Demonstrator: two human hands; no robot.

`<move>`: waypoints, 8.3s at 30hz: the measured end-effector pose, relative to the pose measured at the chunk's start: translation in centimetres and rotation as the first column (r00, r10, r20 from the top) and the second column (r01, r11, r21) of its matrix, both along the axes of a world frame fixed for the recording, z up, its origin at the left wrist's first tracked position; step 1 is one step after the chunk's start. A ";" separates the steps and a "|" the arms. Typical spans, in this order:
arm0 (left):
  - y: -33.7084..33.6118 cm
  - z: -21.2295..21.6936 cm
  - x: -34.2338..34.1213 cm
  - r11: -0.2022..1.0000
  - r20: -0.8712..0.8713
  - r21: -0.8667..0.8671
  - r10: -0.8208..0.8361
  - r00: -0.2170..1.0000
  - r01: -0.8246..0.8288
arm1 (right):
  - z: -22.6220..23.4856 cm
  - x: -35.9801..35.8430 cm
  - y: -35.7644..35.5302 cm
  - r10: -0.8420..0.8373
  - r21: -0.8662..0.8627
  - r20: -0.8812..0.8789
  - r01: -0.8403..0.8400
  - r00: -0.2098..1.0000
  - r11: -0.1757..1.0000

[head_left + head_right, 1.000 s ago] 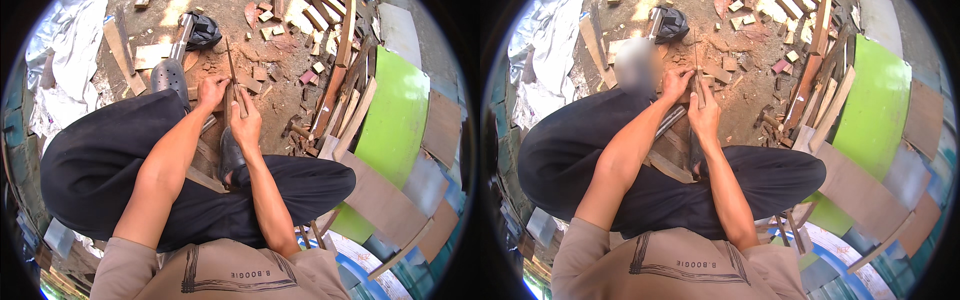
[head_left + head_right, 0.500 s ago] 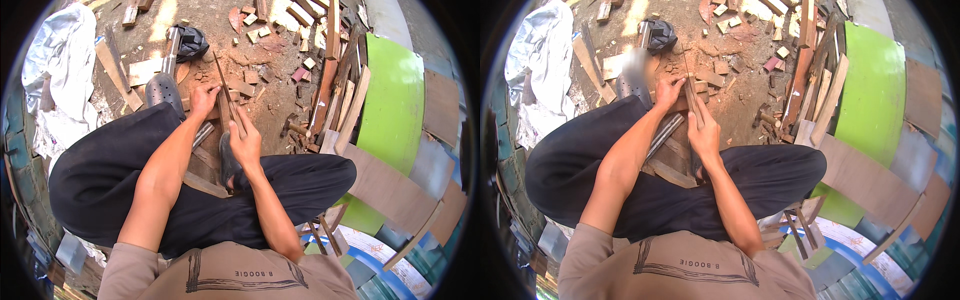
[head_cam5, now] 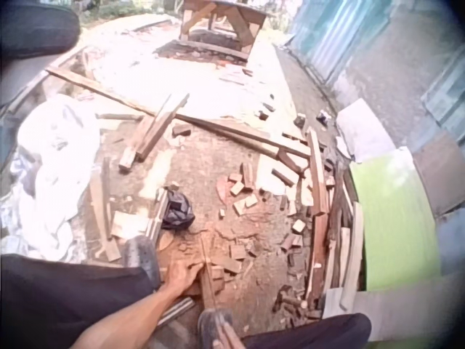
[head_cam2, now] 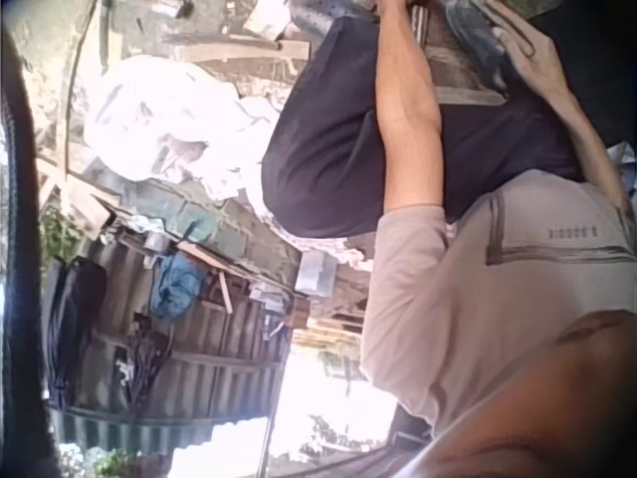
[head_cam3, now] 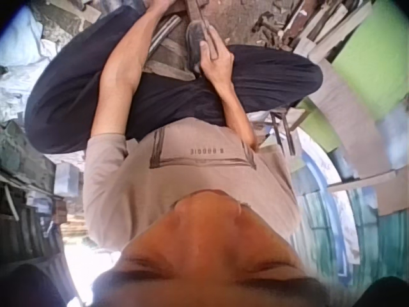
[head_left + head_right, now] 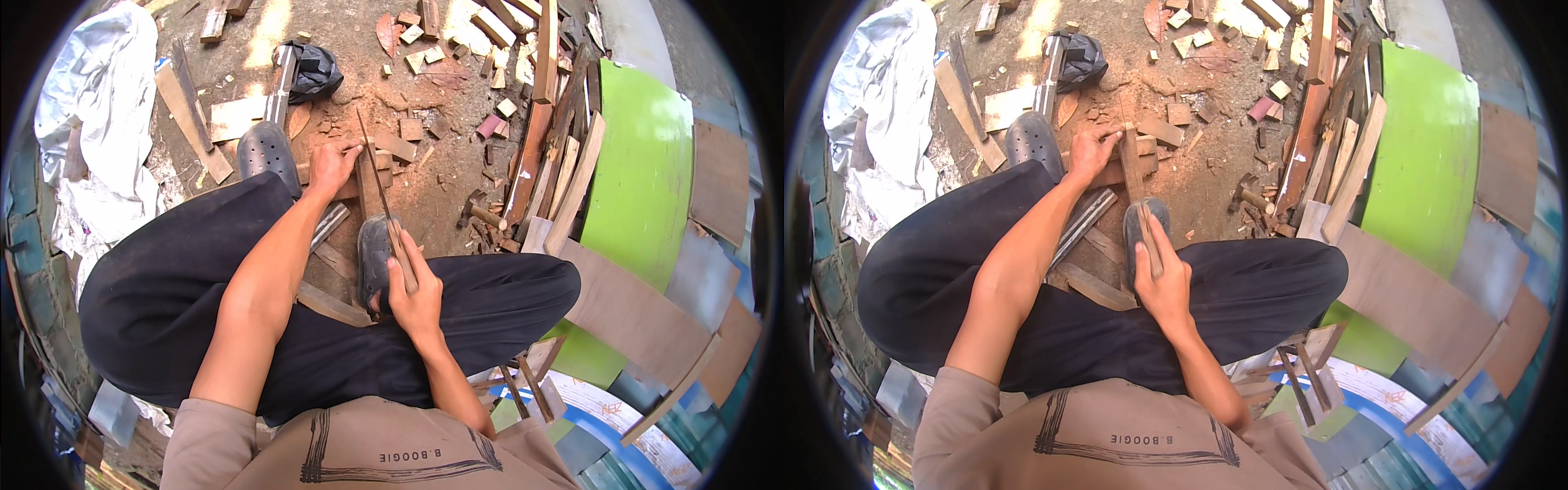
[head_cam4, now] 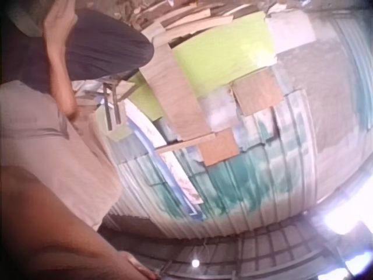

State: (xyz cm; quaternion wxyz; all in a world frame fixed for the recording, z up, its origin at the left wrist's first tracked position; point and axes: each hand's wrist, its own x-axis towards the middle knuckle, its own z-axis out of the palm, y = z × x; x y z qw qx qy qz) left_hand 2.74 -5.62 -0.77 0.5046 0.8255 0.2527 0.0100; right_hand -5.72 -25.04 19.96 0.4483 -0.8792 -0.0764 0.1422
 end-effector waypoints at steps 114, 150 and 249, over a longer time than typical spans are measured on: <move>-0.6 -5.3 0.5 0.964 -0.226 -0.230 -0.186 0.956 0.133 | -4.9 5.6 3.8 -0.077 0.186 -0.375 0.157 0.924 0.970; -1.6 0.4 -1.6 0.984 -0.143 -0.060 -0.174 0.974 0.167 | -3.3 5.3 4.6 -0.013 -0.004 -0.128 0.013 0.992 1.000; 2.1 4.3 3.1 0.950 -0.386 0.127 -0.219 0.896 0.287 | 6.9 -1.9 -0.8 -0.086 0.078 -0.221 0.105 0.971 0.991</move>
